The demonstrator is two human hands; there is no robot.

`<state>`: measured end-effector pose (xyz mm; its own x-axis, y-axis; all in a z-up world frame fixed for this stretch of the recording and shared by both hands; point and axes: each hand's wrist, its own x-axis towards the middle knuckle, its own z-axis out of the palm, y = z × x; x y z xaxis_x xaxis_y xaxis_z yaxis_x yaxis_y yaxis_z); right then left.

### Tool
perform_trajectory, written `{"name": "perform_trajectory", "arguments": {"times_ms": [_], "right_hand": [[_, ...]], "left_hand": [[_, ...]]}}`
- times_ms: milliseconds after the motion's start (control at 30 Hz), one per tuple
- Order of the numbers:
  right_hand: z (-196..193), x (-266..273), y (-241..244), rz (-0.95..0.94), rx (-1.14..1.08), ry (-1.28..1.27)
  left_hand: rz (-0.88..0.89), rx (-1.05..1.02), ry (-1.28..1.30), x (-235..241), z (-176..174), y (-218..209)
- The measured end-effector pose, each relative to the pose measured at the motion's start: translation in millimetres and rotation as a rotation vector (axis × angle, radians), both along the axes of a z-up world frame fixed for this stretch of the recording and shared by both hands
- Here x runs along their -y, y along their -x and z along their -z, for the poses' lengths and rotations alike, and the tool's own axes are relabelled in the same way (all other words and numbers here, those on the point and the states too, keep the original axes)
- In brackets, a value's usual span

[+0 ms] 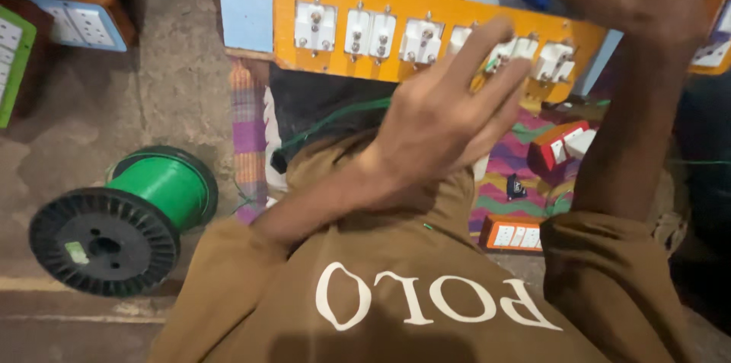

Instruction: The person wires a row of white electrical switches mounted on a purple board using green wire. They strip wire ends with pliers, insert them into switch terminals, and tighten screws with a screwdriver. The person then flips the board to show the front and continues wiring a similar row of switches on an orange board.

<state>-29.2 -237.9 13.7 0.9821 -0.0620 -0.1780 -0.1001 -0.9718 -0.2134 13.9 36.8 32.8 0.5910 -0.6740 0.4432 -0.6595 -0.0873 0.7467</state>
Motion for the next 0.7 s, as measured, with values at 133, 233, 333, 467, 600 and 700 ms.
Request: {"name": "perform_trajectory", "arguments": {"times_ms": [133, 233, 333, 467, 600, 700], "right_hand": [[13.5, 8.9, 15.0, 0.071, 0.066, 0.017], [20.3, 19.1, 17.0, -0.038, 0.177, 0.187], [27.8, 25.1, 23.5, -0.062, 0.202, 0.283], [11.8, 22.5, 25.1, 0.074, 0.280, 0.223], [-24.2, -20.0, 36.1, 0.473, 0.427, -0.420], [-32.7, -98.1, 55.3, 0.624, 0.293, -1.047]], "left_hand": [[0.180, -0.307, -0.198, -61.3, -24.4, -10.4], [0.141, -0.430, -0.192, -104.0, -53.7, -33.9], [-0.115, -0.162, -0.154, -117.4, -73.2, -50.1], [-0.236, -0.014, -0.170, -113.9, -67.3, -72.0], [-0.206, 0.130, -0.161, -110.0, -40.5, -87.0], [-0.208, 0.051, -0.189, -113.7, -27.5, -85.3]]}}
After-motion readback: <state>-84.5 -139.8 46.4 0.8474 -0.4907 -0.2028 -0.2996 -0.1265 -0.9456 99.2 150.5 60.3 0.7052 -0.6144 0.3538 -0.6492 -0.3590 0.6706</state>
